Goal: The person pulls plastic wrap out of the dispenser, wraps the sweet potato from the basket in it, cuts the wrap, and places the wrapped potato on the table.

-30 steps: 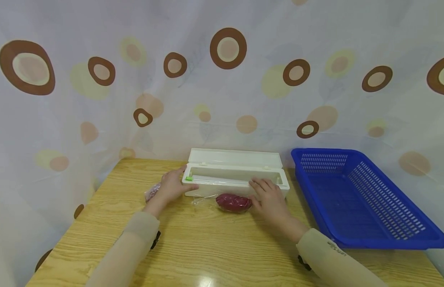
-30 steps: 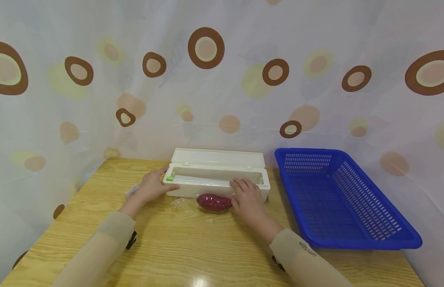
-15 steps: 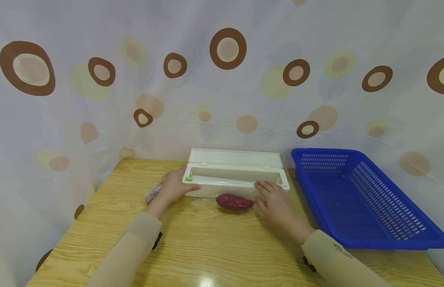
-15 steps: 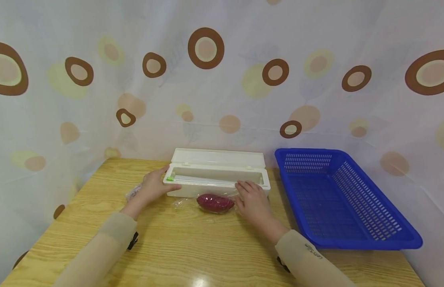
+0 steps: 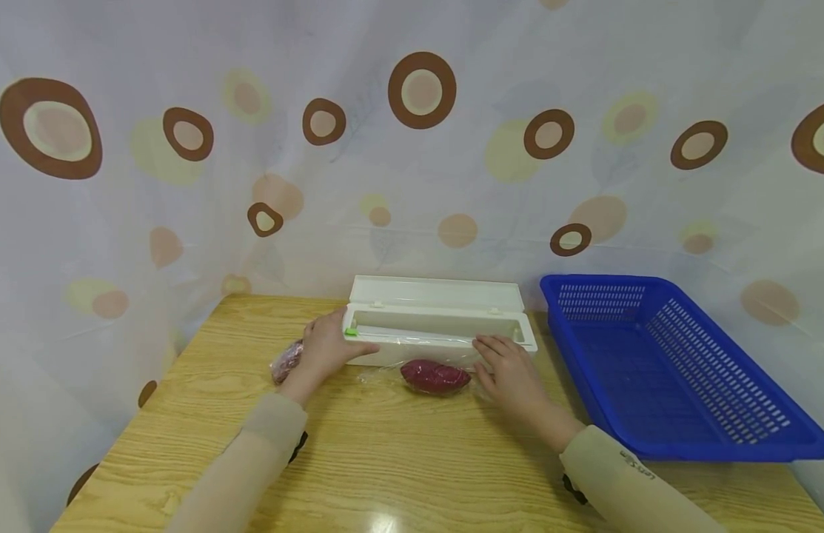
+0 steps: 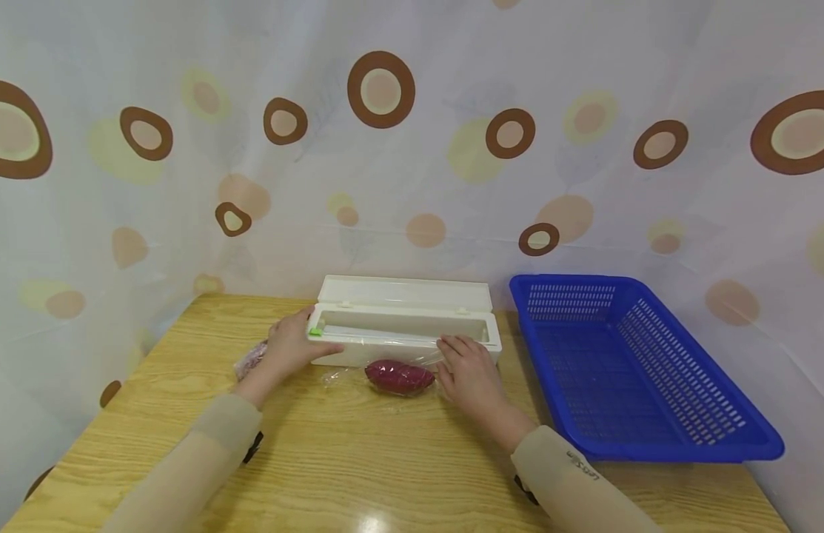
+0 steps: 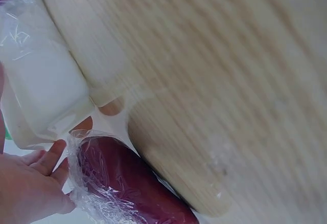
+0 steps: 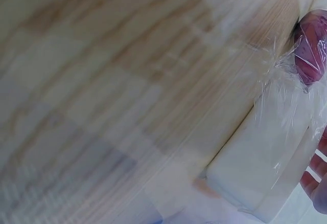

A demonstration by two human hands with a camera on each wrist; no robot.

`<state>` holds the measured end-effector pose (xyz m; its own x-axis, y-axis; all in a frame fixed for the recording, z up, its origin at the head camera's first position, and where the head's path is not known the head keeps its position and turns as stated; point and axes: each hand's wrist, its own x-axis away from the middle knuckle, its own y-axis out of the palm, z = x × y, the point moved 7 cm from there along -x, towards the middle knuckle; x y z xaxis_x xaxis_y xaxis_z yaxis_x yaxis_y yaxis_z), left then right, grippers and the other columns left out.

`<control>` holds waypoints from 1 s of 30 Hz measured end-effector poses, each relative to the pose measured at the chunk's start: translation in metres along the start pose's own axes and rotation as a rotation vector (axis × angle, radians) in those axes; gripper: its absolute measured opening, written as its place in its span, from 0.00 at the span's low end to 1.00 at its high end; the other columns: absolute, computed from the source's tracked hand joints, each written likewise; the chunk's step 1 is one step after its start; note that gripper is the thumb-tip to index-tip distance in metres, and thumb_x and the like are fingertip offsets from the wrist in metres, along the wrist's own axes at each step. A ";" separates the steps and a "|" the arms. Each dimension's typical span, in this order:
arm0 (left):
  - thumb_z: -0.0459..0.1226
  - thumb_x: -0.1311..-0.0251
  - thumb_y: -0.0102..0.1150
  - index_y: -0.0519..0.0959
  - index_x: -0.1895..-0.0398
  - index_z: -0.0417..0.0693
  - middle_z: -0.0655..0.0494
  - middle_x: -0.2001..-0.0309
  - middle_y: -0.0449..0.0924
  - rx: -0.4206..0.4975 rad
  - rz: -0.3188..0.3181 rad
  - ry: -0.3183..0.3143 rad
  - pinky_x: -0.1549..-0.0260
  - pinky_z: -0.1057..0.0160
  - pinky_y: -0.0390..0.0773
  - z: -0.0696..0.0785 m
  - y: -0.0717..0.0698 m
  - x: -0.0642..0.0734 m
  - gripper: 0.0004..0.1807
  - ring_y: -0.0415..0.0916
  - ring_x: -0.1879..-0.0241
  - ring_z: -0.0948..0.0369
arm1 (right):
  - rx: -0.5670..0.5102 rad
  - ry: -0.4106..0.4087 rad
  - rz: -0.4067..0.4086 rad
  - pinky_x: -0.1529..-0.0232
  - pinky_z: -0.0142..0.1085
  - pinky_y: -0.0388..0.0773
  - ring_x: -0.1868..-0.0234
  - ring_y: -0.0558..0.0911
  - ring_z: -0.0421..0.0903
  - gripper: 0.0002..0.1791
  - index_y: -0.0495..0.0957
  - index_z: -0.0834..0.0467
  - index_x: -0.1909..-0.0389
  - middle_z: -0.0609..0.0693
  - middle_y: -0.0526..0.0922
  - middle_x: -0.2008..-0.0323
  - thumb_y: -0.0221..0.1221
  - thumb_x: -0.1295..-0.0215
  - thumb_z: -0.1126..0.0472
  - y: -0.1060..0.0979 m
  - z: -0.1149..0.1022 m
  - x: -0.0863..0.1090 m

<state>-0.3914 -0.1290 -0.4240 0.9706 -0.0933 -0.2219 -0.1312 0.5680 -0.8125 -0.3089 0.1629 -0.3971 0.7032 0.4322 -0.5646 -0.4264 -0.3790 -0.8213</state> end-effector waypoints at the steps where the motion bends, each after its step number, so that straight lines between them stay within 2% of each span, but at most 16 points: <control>1: 0.70 0.69 0.67 0.65 0.34 0.48 0.49 0.46 0.77 -0.006 -0.001 -0.006 0.38 0.45 0.52 0.000 0.001 0.000 0.58 0.70 0.46 0.47 | 0.003 0.000 0.000 0.45 0.54 0.71 0.47 0.76 0.59 0.20 0.78 0.67 0.49 0.60 0.80 0.48 0.61 0.41 0.62 0.000 0.000 0.000; 8: 0.69 0.71 0.69 0.63 0.34 0.47 0.47 0.43 0.73 -0.022 -0.010 -0.020 0.37 0.44 0.53 0.006 0.001 0.001 0.59 0.67 0.41 0.45 | 0.014 0.002 -0.012 0.45 0.54 0.71 0.47 0.76 0.58 0.21 0.78 0.66 0.48 0.60 0.80 0.48 0.61 0.41 0.61 0.000 0.000 0.000; 19: 0.63 0.66 0.72 0.60 0.31 0.43 0.45 0.38 0.70 -0.055 -0.020 -0.005 0.35 0.44 0.51 0.000 0.001 0.003 0.59 0.64 0.39 0.44 | 0.016 0.007 -0.038 0.44 0.54 0.70 0.46 0.75 0.58 0.21 0.77 0.66 0.47 0.60 0.79 0.47 0.61 0.40 0.61 0.003 0.001 -0.001; 24: 0.59 0.63 0.73 0.57 0.30 0.44 0.45 0.36 0.67 -0.030 -0.086 -0.006 0.34 0.44 0.48 -0.004 0.000 0.003 0.59 0.60 0.36 0.43 | 0.017 -0.010 -0.027 0.45 0.54 0.71 0.47 0.76 0.58 0.21 0.78 0.66 0.48 0.60 0.80 0.48 0.61 0.41 0.61 0.002 0.000 -0.001; 28: 0.61 0.57 0.69 0.53 0.27 0.46 0.44 0.33 0.63 0.002 -0.164 -0.010 0.35 0.41 0.45 -0.005 0.000 0.003 0.57 0.56 0.34 0.42 | 0.015 -0.022 -0.008 0.47 0.54 0.72 0.48 0.76 0.58 0.20 0.78 0.67 0.49 0.60 0.80 0.49 0.62 0.43 0.62 0.000 -0.001 -0.001; 30: 0.62 0.54 0.65 0.52 0.27 0.46 0.42 0.32 0.61 0.007 -0.184 -0.010 0.35 0.40 0.44 -0.005 -0.002 0.004 0.56 0.55 0.33 0.41 | 0.013 -0.025 0.000 0.47 0.54 0.72 0.48 0.77 0.59 0.20 0.79 0.67 0.50 0.60 0.81 0.50 0.63 0.43 0.62 -0.001 -0.002 -0.002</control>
<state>-0.3883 -0.1343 -0.4255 0.9801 -0.1875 -0.0646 0.0497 0.5479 -0.8351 -0.3090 0.1609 -0.3949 0.6887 0.4523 -0.5667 -0.4342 -0.3687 -0.8219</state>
